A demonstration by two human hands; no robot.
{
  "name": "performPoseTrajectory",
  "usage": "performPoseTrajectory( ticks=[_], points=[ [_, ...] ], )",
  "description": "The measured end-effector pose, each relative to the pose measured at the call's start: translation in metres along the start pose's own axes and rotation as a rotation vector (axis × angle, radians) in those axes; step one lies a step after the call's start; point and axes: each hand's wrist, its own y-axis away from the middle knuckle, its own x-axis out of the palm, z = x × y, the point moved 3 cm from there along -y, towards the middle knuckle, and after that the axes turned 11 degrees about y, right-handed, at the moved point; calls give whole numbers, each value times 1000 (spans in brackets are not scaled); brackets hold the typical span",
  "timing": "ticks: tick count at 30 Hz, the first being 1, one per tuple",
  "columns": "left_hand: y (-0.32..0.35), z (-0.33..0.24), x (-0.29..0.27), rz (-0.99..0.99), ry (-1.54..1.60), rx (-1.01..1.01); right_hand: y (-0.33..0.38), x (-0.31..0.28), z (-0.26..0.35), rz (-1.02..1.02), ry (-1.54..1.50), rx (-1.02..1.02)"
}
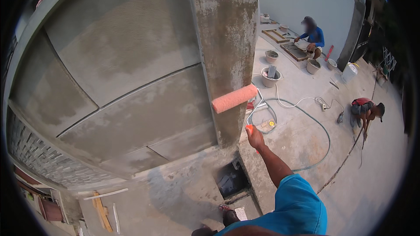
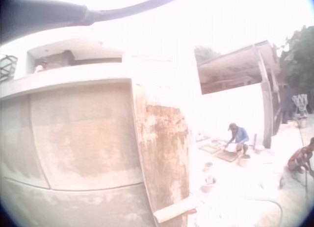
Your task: The person uses a paint roller to apply paint to interior walls and an exterior wall. They move between rooms and outside, loading the roller from a paint tray and applying paint in long strokes.
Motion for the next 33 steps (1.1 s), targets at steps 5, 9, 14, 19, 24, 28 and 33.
performPoseTrajectory(
  ticks=[5, 9, 14, 19, 24, 28, 33],
  points=[
    [2, 6, -27, -81, -95, -62, 235, 110, -138, 661, 35, 539],
    [-40, -30, -36, -59, -178, -73, 259, 112, -179, 177, -84, 69],
    [-54, -103, -16, -141, 279, 17, 91, -77, 62, -223, -316, -309],
    [-32, -170, -11, -188, 145, 138, -25, -279, 270, -760, -390, -589],
    [4, -120, -23, -304, 73, 28, -75, -367, 374, -628, -355, -505],
    [34, -39, -25, -186, -54, -40, -103, -259, 332, -602, -344, -520],
    [64, 19, -23, -52, -611, -18, 65, 64, 25, 405, 183, -93]
  ],
)
